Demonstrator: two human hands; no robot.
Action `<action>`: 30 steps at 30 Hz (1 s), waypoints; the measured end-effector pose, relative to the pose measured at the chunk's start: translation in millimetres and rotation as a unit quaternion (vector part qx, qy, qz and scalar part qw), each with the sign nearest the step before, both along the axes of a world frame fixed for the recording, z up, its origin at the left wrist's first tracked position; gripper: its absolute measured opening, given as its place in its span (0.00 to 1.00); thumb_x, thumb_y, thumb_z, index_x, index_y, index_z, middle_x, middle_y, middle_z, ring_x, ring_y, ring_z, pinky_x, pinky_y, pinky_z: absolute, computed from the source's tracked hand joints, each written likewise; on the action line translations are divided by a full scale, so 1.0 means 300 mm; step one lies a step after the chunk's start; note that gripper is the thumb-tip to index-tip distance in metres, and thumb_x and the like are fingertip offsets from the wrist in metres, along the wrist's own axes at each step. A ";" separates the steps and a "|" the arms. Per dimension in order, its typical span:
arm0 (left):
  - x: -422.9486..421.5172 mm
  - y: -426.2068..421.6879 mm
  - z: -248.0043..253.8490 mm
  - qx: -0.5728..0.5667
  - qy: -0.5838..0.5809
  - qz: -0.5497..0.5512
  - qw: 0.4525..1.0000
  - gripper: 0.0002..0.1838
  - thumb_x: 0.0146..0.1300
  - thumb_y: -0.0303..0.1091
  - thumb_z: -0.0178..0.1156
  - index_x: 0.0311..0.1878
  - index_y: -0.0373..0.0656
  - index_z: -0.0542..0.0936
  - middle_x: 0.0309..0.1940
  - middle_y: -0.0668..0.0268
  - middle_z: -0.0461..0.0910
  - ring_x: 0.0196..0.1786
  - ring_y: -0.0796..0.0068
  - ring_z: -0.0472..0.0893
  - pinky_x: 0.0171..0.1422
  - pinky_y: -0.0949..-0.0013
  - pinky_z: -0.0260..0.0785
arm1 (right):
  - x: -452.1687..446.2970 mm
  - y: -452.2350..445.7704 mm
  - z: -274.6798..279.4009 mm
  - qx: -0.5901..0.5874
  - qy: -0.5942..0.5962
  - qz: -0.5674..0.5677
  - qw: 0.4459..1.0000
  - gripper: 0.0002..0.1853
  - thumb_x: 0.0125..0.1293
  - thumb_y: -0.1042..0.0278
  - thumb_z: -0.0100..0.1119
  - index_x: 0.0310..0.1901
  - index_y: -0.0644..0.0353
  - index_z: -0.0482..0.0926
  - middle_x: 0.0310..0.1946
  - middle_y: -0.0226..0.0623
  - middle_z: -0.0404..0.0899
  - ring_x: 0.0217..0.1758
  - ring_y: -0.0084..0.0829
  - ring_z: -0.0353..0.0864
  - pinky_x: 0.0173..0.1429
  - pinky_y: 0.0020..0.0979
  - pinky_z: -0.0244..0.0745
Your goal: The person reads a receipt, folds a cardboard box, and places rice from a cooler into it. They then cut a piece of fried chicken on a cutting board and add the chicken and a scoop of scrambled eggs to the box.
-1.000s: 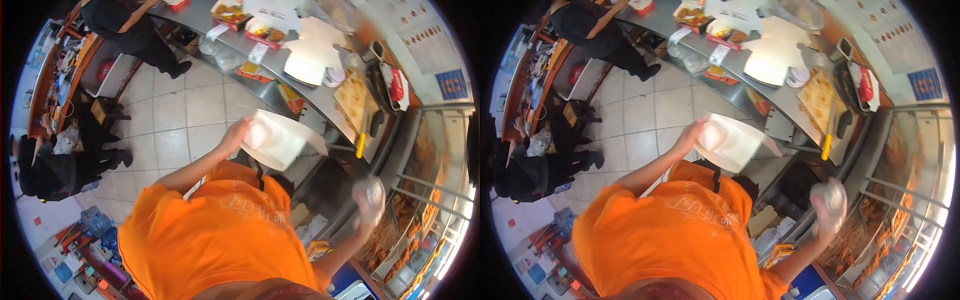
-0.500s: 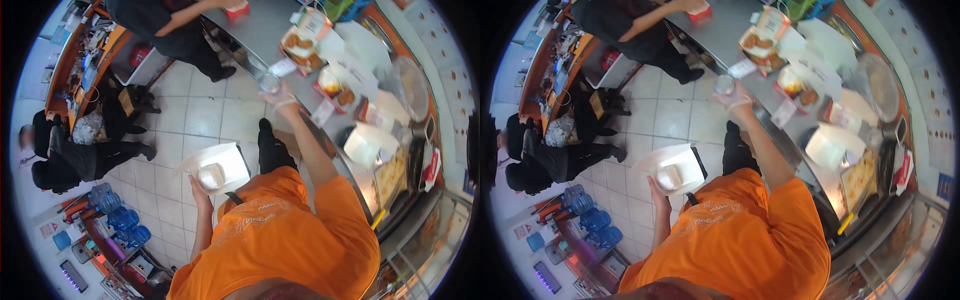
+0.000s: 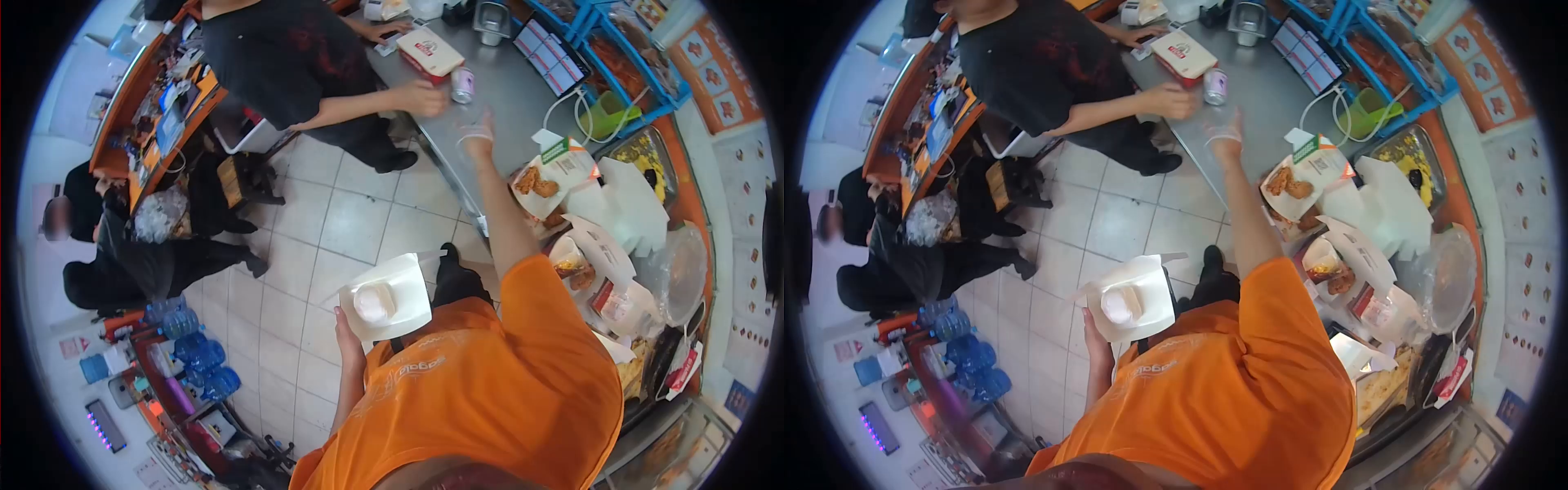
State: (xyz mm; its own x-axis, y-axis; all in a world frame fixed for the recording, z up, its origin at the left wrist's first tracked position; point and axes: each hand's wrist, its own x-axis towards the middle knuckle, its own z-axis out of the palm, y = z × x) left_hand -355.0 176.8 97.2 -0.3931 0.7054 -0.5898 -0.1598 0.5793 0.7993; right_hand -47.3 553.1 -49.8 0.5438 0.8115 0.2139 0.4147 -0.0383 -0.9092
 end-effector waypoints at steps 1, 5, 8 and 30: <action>0.000 0.017 -0.012 0.003 -0.008 -0.010 1.000 0.38 0.78 0.62 0.35 0.69 0.35 0.69 0.63 0.56 0.74 0.65 0.65 0.72 0.70 0.63 0.62 | 0.000 -0.033 -0.035 0.001 -0.006 0.016 1.000 0.36 0.53 0.66 0.75 0.63 0.66 0.70 0.58 0.51 0.76 0.56 0.39 0.79 0.59 0.38 0.74; -0.013 0.080 -0.028 0.012 -0.033 -0.046 0.998 0.39 0.77 0.63 0.36 0.69 0.35 0.69 0.63 0.56 0.74 0.66 0.65 0.72 0.70 0.63 0.62 | -0.078 -0.405 0.095 -0.134 0.046 0.107 0.984 0.26 0.60 0.63 0.68 0.58 0.61 0.75 0.49 0.48 0.82 0.53 0.46 0.82 0.61 0.38 0.74; -0.036 0.123 -0.038 0.025 -0.042 -0.123 0.991 0.39 0.77 0.63 0.36 0.71 0.35 0.66 0.66 0.57 0.72 0.68 0.65 0.70 0.72 0.63 0.60 | -0.100 -0.717 0.001 -0.054 -0.043 0.066 0.995 0.19 0.62 0.61 0.65 0.53 0.60 0.79 0.42 0.42 0.84 0.42 0.40 0.84 0.52 0.38 0.77; 0.737 -0.345 -0.189 0.036 -0.088 -0.662 0.744 0.43 0.73 0.67 0.42 0.65 0.31 0.73 0.58 0.57 0.79 0.61 0.69 0.76 0.67 0.67 0.64 | 0.073 -2.402 0.435 -0.020 0.467 -0.296 0.833 0.28 0.73 0.41 0.51 0.65 0.51 0.73 0.32 0.30 0.78 0.20 0.19 0.65 0.25 0.24 0.63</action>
